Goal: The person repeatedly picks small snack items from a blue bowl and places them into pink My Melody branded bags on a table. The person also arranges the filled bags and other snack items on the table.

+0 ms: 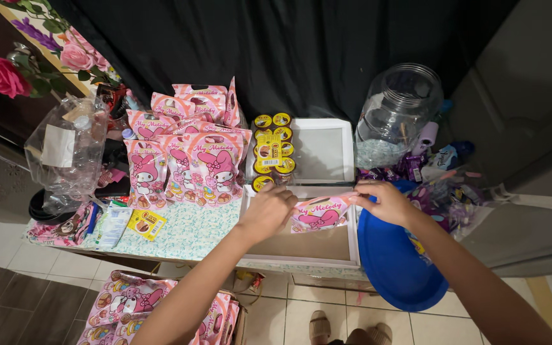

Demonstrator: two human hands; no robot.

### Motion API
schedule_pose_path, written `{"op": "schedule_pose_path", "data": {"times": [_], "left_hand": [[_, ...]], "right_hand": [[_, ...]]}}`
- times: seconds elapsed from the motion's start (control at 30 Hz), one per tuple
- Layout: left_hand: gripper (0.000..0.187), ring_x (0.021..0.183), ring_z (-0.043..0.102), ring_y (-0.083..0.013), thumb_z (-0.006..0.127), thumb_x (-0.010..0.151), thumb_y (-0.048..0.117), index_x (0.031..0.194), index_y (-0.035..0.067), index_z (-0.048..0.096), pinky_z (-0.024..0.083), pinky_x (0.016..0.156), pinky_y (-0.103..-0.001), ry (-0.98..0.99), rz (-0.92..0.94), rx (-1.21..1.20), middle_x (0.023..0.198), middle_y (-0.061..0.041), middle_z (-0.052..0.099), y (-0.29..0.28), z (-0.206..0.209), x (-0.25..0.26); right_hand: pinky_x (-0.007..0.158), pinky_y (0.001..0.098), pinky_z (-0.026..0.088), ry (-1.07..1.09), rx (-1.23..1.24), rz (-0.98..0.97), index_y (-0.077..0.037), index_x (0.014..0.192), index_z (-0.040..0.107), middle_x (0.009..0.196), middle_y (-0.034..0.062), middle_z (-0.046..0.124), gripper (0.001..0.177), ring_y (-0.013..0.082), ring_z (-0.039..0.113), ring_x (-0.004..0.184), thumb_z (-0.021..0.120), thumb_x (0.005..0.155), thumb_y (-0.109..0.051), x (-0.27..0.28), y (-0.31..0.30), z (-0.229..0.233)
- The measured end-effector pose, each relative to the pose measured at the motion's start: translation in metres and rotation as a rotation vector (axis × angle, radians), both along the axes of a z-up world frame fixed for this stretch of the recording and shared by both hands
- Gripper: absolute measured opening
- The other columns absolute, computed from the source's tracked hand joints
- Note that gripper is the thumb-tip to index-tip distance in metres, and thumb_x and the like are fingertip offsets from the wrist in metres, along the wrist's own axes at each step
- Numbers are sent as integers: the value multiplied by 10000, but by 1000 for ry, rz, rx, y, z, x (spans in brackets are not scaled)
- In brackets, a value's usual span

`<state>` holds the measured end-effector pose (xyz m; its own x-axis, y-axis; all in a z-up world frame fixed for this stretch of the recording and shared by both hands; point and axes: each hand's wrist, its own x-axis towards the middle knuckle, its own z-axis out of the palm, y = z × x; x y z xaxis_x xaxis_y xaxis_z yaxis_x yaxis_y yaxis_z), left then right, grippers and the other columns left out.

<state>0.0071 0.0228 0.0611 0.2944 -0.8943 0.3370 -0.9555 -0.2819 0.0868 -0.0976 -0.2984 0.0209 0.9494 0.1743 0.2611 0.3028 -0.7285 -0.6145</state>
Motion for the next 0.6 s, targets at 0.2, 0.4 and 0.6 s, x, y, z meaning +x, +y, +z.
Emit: {"op": "schedule_pose_path", "data": {"times": [0.2, 0.4, 0.6], "left_hand": [[159, 986, 654, -238, 682, 837, 159, 976, 82, 698, 429, 890, -393, -125, -11, 51, 873, -75, 717, -2, -6, 5], [116, 970, 651, -237, 682, 896, 208, 944, 103, 694, 439, 892, -414, -85, 32, 25, 874, -51, 728, -3, -6, 9], [576, 897, 659, -246, 752, 835, 407, 1281, 76, 600, 532, 825, -410, 644, 418, -522, 1021, -113, 697, 2, -71, -2]], "right_hand": [[824, 351, 534, 5, 18, -70, -51, 1029, 732, 1023, 108, 699, 243, 277, 688, 951, 720, 897, -255, -1, 11, 7], [967, 447, 443, -463, -208, -112, 84, 1269, 653, 1314, 219, 575, 699, 407, 560, 1187, 807, 719, -319, 2, 51, 34], [734, 416, 538, 108, -226, -265, -115, 983, 719, 912, 90, 741, 162, 289, 706, 820, 752, 901, -250, 21, 62, 25]]}}
